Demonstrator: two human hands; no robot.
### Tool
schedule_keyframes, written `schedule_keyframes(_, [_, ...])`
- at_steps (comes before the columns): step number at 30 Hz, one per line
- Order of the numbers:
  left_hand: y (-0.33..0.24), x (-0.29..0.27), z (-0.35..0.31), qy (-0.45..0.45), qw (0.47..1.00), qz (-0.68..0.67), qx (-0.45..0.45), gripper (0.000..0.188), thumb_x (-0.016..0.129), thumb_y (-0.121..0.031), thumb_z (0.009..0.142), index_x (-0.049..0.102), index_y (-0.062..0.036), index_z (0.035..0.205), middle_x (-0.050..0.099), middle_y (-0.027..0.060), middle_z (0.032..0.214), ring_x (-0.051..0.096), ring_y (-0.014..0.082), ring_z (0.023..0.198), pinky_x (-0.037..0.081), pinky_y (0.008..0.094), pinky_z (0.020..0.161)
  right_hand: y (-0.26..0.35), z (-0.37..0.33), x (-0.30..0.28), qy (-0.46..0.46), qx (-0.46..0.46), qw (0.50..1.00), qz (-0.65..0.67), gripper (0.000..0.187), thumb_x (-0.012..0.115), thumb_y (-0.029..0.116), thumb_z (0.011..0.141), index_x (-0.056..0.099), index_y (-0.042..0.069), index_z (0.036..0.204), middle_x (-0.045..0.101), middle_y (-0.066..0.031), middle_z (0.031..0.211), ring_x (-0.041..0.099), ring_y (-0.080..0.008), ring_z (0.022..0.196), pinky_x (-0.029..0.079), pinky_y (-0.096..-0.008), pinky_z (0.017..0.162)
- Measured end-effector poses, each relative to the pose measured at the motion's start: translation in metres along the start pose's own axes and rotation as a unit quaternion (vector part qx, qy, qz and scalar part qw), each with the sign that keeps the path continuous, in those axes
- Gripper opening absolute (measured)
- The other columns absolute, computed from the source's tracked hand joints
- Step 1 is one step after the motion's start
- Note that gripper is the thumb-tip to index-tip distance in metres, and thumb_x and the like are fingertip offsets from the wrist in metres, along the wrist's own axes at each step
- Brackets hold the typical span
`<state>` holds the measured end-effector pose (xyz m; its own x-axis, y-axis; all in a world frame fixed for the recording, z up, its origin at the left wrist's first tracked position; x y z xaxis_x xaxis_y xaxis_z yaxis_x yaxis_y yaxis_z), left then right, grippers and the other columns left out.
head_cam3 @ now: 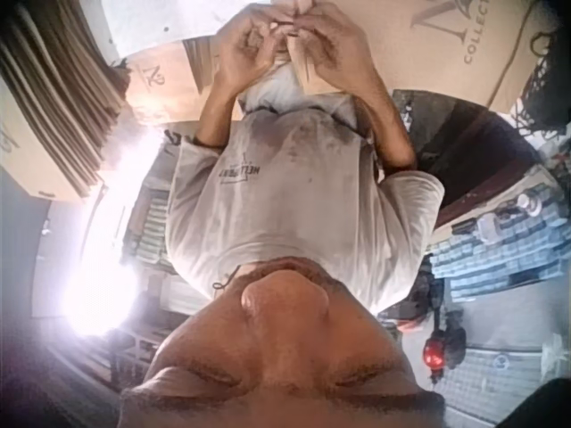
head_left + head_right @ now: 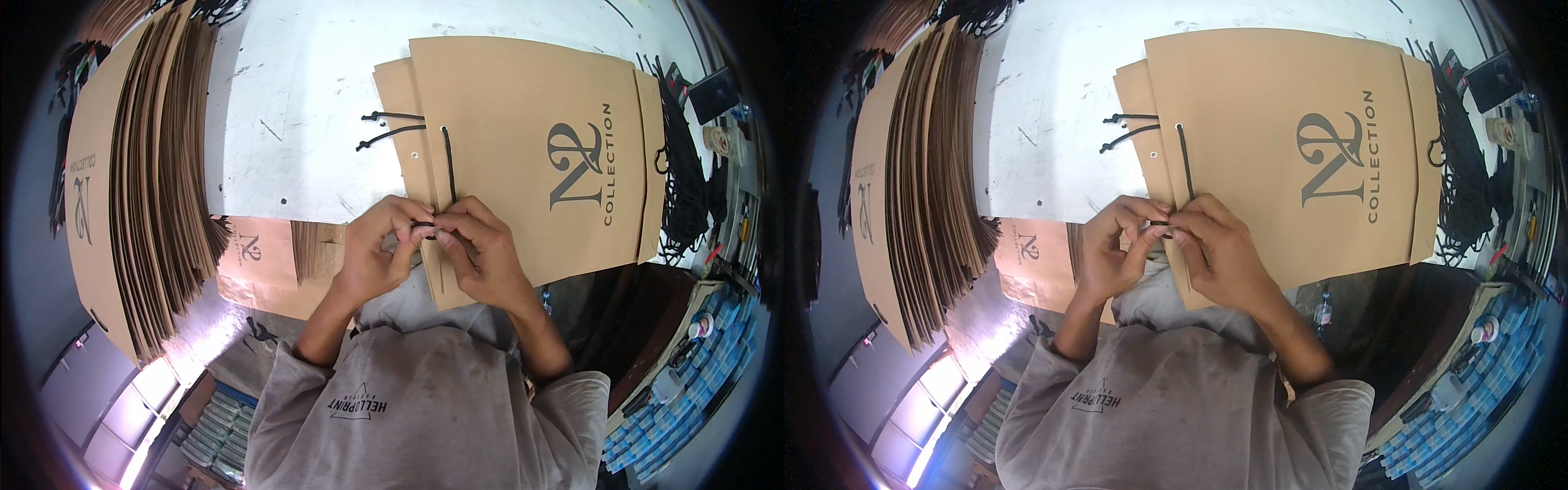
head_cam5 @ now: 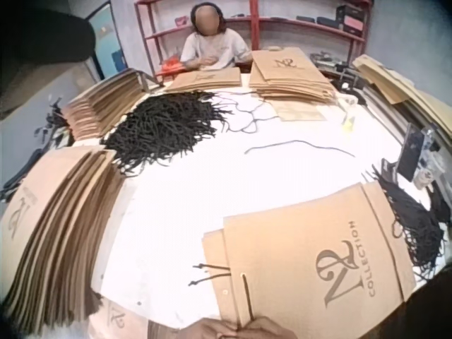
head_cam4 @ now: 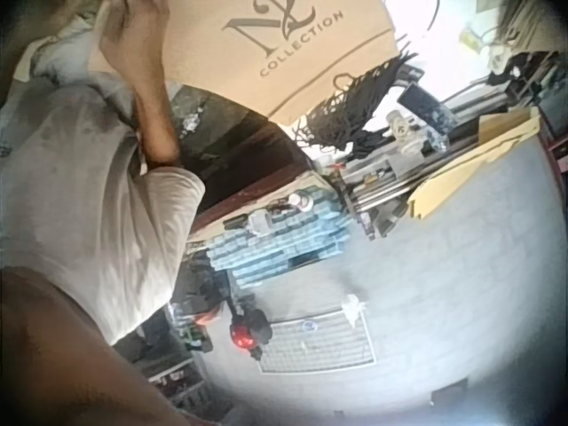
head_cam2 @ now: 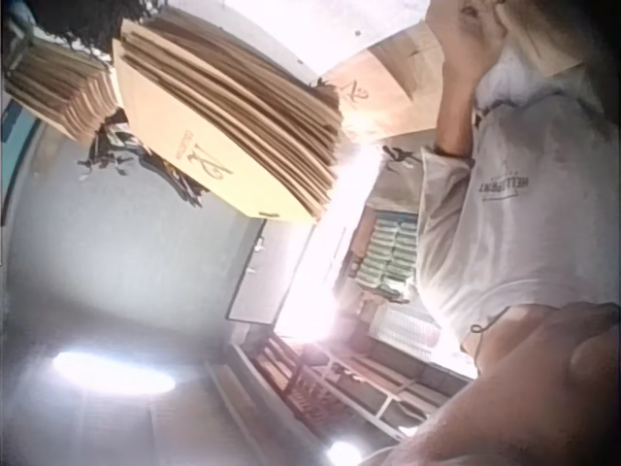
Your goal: The person threads black cords through pre-punched holes in flat cardboard paper bags, ties knots to secure the handles, and stacks the finished bags. The process is repeated for multiple bags using manual hand manipulation.
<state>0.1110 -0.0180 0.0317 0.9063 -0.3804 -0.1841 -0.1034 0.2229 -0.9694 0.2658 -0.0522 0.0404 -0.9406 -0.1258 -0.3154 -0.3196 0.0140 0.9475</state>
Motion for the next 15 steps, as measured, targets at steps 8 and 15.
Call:
schedule_keyframes(8, [0.011,0.007,-0.002,0.022,0.995,-0.05,-0.088,0.017,0.077,0.006,0.09,0.077,-0.0004,0.105,0.072,0.0144,0.105,0.07,0.017,0.094,0.057,0.0272,0.08,-0.02,-0.002,-0.013,0.004,0.036,0.991,0.129,0.012,0.064,-0.005,0.097,0.068,-0.003,0.108,0.063,-0.0067,0.091,0.058,-0.0132,0.081,0.048,-0.0286,0.073])
schedule_keyframes(15, [0.016,0.014,-0.019,-0.035,0.985,-0.121,-0.115,0.014,0.071,0.005,0.096,0.073,0.0047,0.11,0.073,0.013,0.107,0.071,0.0154,0.093,0.058,0.027,0.08,-0.028,-0.008,-0.003,-0.013,0.111,0.969,0.222,0.018,0.06,-0.008,0.099,0.066,-0.004,0.116,0.069,-0.0051,0.099,0.059,-0.0077,0.087,0.048,-0.024,0.074])
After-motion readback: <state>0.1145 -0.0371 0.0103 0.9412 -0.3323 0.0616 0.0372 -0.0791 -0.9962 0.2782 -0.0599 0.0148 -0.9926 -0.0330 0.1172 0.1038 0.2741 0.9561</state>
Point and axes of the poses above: each hand's wrist, its own z-axis towards the middle knuckle, its own x-axis out of the palm, y = z × x, the point moved 7 cm from there along z, towards the middle knuckle
